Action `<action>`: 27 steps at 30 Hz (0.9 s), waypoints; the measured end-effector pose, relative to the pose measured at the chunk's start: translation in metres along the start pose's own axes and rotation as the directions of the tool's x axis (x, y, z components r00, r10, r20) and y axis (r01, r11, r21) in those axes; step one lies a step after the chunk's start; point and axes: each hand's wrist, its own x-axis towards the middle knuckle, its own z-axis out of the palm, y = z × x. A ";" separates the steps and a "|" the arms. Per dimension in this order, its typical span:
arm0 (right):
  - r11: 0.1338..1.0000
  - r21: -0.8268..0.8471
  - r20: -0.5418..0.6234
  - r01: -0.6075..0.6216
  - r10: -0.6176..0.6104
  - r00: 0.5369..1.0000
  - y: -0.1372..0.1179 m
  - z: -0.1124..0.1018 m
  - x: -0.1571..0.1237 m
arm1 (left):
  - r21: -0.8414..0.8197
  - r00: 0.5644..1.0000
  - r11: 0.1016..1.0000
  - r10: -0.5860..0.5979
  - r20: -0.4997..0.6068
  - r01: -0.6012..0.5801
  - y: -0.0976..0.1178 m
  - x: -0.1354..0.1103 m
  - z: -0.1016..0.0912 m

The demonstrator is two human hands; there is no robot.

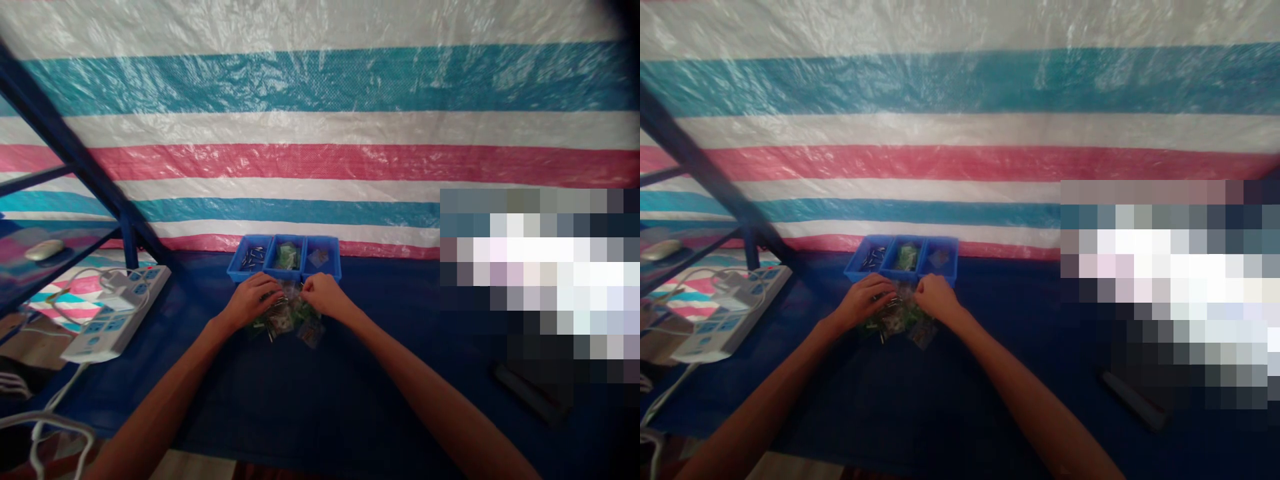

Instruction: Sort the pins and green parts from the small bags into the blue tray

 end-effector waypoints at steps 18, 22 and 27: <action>0.865 0.333 -0.545 0.375 -0.148 0.825 -0.012 0.038 -0.011 | -0.265 0.921 0.916 -0.352 -0.168 0.302 0.018 0.001 0.000; 0.838 0.425 -0.543 0.341 -0.065 0.837 -0.008 0.048 -0.013 | -0.226 0.932 0.941 -0.300 -0.203 0.253 0.020 0.001 0.002; 0.819 0.429 -0.562 0.381 -0.089 0.822 -0.005 0.055 -0.015 | -0.225 0.929 0.942 -0.300 -0.217 0.251 0.019 -0.001 0.001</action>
